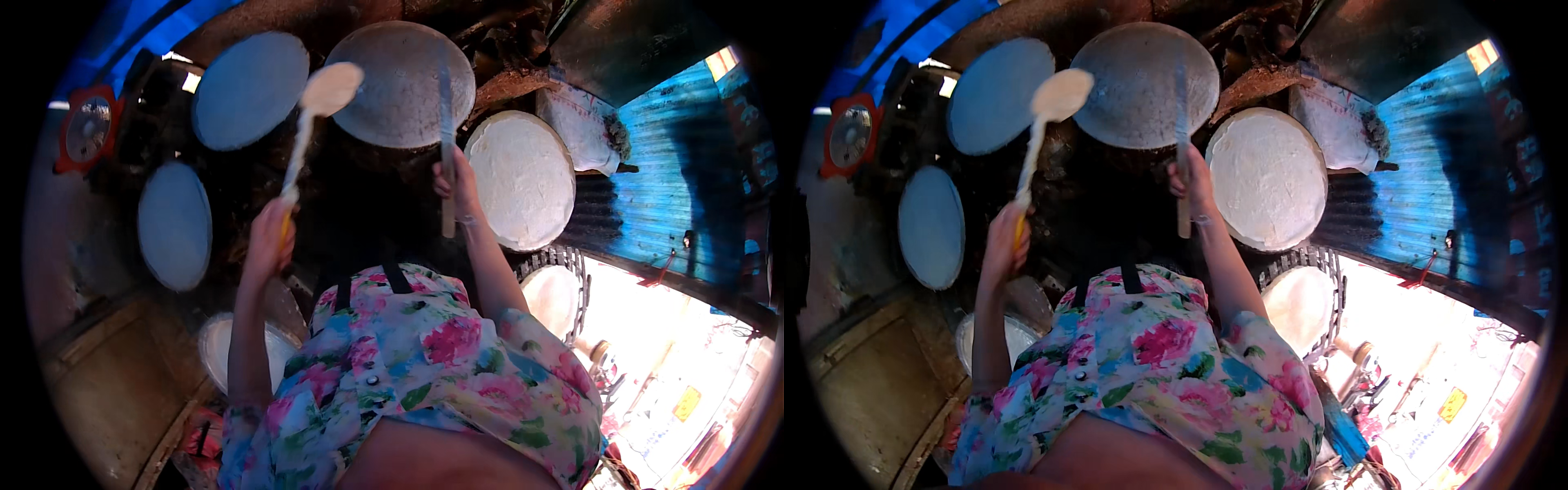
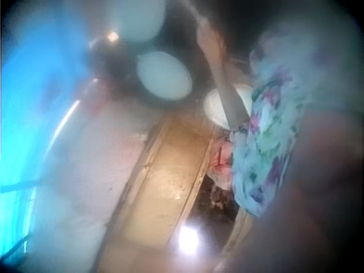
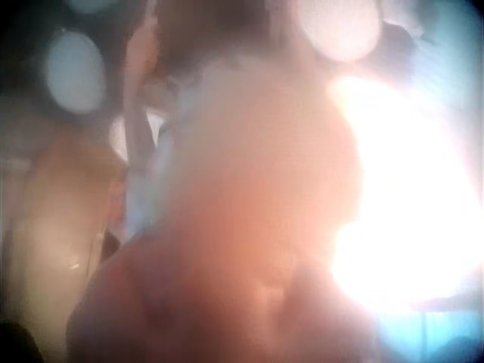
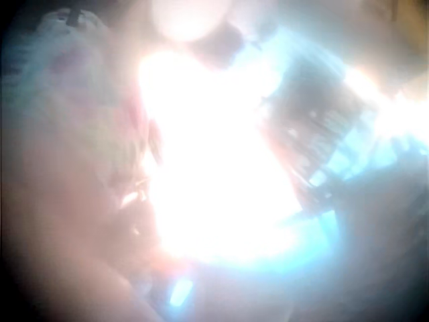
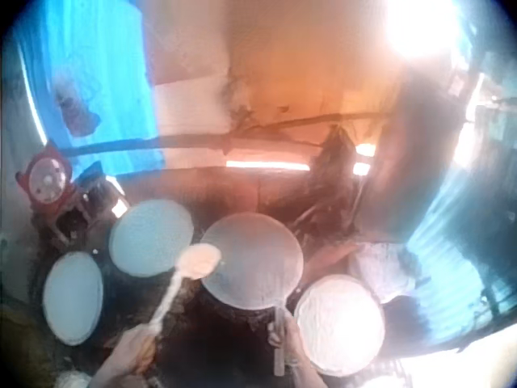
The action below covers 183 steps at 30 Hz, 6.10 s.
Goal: The person ladles white batter onto multiple hot circular pans and spreads it into thin crepes using a wooden stick. They flip the crepes with a spatula and transfer the cooked ones to a stack on a nearby tray.
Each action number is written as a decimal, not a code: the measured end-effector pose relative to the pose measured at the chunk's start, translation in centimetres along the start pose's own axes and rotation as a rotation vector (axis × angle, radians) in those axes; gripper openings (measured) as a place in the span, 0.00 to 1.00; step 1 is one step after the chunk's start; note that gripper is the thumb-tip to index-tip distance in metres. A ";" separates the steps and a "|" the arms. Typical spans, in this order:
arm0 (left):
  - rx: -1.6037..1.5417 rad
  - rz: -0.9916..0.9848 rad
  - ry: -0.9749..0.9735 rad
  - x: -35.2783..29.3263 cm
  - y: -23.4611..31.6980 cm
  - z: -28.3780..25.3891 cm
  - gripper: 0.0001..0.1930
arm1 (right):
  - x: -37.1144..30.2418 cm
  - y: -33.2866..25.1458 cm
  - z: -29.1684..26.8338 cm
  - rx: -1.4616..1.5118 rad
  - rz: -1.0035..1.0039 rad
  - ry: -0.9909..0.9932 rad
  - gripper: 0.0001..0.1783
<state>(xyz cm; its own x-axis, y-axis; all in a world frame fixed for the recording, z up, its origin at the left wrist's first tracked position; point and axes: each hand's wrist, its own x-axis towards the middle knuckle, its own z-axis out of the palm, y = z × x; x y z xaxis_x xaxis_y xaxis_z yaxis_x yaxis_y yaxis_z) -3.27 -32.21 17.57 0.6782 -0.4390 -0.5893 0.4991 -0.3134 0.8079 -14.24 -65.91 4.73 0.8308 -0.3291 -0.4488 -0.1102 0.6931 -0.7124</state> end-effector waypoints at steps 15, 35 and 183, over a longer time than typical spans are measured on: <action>0.589 0.440 -0.093 28.2 1.4 9.7 0.16 | 1.7 1.3 1.1 -0.138 0.005 0.266 0.25; 1.073 0.963 -0.091 31.2 4.2 8.7 0.20 | 4.2 7.1 0.5 -0.449 -0.339 0.740 0.20; -1.124 -0.044 -0.434 -0.8 -6.6 -9.1 0.23 | 14.4 16.5 14.7 -0.562 -0.312 0.173 0.24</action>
<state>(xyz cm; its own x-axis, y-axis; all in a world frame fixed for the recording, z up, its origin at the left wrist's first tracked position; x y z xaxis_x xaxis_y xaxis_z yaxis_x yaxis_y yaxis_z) -2.25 -22.08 12.64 0.5182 -0.7609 -0.3905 0.8546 0.4782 0.2023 3.89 -49.84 -5.55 0.7753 -0.5909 -0.2232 -0.1859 0.1242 -0.9747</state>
